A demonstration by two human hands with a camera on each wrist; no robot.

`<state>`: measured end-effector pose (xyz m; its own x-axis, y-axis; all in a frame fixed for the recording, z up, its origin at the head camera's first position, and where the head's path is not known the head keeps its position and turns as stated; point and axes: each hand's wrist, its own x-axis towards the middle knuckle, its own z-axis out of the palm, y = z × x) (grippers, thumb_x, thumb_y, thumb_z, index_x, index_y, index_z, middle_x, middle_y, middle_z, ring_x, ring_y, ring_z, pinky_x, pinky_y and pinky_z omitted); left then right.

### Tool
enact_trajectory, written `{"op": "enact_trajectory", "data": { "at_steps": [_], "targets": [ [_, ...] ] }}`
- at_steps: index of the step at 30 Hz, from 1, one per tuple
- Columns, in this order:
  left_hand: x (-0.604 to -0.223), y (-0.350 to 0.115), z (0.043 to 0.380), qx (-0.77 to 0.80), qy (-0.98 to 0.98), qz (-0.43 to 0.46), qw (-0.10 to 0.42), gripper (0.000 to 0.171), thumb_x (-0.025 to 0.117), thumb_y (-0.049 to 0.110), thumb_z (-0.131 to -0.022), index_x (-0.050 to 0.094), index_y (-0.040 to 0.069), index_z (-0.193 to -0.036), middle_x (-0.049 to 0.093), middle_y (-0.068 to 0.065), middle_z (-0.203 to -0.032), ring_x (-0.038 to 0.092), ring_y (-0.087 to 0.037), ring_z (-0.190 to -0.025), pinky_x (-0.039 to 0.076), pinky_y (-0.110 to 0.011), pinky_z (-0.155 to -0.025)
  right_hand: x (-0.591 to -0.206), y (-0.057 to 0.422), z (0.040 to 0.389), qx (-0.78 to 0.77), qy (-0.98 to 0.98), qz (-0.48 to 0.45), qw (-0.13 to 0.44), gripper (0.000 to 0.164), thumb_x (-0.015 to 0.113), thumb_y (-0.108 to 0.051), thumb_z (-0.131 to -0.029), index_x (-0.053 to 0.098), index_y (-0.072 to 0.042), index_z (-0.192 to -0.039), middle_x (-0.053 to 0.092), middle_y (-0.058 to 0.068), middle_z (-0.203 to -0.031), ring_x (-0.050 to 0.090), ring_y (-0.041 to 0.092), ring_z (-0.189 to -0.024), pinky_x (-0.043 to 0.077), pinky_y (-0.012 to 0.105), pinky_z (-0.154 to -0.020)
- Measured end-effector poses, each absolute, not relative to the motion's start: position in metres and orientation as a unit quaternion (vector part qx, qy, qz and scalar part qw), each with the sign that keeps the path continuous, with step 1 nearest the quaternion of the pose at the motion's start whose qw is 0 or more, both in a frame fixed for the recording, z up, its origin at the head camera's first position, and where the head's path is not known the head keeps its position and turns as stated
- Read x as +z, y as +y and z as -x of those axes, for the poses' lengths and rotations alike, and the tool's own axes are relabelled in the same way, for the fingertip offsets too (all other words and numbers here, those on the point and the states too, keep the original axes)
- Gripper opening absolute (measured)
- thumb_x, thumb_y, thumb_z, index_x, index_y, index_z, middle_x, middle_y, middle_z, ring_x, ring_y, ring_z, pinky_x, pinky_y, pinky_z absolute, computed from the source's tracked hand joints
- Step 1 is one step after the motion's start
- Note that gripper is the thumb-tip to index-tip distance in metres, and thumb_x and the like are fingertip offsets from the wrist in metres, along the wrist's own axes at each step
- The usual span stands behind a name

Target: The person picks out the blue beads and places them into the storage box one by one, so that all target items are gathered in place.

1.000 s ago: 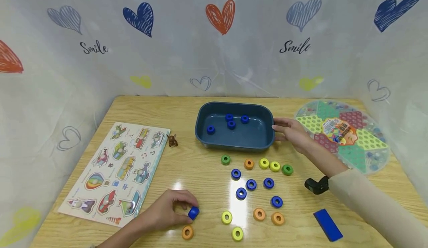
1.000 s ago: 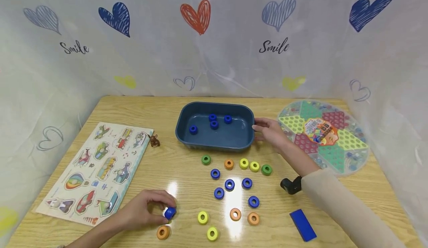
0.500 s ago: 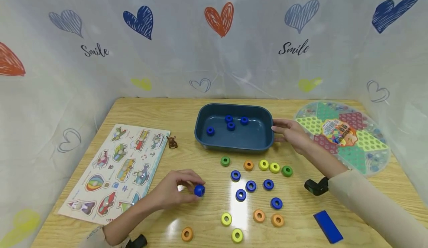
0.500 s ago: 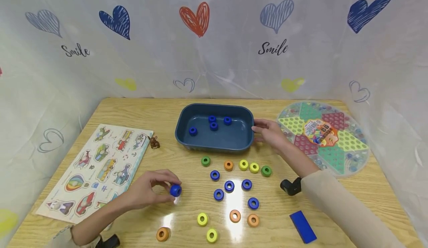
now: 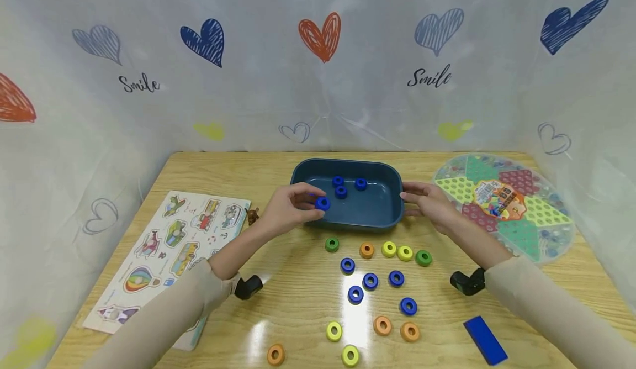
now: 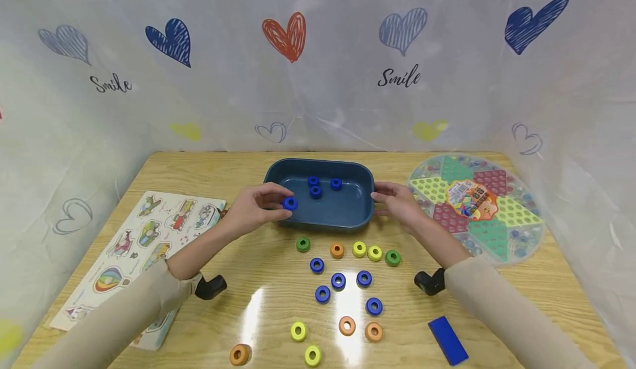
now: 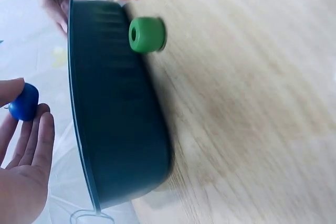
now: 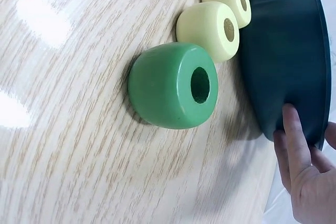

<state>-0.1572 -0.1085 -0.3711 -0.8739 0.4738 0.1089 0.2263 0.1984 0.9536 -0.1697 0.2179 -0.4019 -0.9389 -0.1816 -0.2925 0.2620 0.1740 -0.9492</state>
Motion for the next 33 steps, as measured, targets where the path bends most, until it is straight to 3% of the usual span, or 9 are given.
{"op": "enact_trajectory", "data": {
  "at_steps": [10,17,22,27,33],
  "targets": [
    [-0.382,-0.089,0.179,0.621,0.766,-0.147,0.084,0.033,0.074,0.000,-0.076,0.065,0.001,-0.108,0.063,-0.012,-0.108,0.064,-0.023,-0.091,0.053,-0.032,-0.074,-0.404,0.218,0.167,-0.642,0.745,-0.028,0.180,0.050,0.047,-0.011,-0.098,0.028,0.005,-0.141,0.033,0.025,-0.140,0.042,0.038,-0.121,0.048,0.038,-0.086],
    [-0.388,-0.089,0.184,0.614,0.771,-0.166,0.039,0.038,0.075,0.003,-0.076,0.063,-0.001,-0.111,0.062,-0.017,-0.111,0.060,-0.024,-0.101,0.047,-0.039,-0.088,-0.406,0.220,0.169,-0.640,0.746,-0.034,0.181,0.050,0.048,-0.011,-0.097,0.029,0.004,-0.142,0.033,0.024,-0.140,0.042,0.037,-0.121,0.049,0.038,-0.086],
    [-0.387,-0.091,0.183,0.617,0.769,-0.163,0.038,0.038,0.075,0.003,-0.076,0.064,-0.001,-0.111,0.063,-0.015,-0.110,0.060,-0.020,-0.099,0.048,-0.037,-0.087,-0.406,0.221,0.170,-0.639,0.747,-0.042,0.179,0.049,0.047,-0.010,-0.097,0.031,0.004,-0.141,0.035,0.023,-0.139,0.044,0.036,-0.120,0.049,0.037,-0.084],
    [-0.372,-0.090,0.172,0.611,0.770,-0.177,0.043,0.034,0.073,-0.001,-0.077,0.063,-0.003,-0.109,0.062,-0.020,-0.109,0.059,-0.030,-0.099,0.050,-0.035,-0.082,-0.405,0.221,0.170,-0.641,0.745,-0.043,0.179,0.049,0.048,-0.010,-0.097,0.031,0.004,-0.141,0.035,0.023,-0.140,0.044,0.036,-0.120,0.049,0.038,-0.084],
    [-0.357,-0.088,0.145,0.605,0.761,-0.227,0.062,0.028,0.071,-0.006,-0.077,0.064,-0.008,-0.104,0.061,-0.022,-0.100,0.059,-0.039,-0.089,0.051,-0.043,-0.075,-0.402,0.219,0.174,-0.648,0.739,-0.045,0.180,0.048,0.047,-0.008,-0.097,0.031,0.004,-0.140,0.036,0.022,-0.139,0.045,0.035,-0.119,0.049,0.038,-0.084]
  ]
}}
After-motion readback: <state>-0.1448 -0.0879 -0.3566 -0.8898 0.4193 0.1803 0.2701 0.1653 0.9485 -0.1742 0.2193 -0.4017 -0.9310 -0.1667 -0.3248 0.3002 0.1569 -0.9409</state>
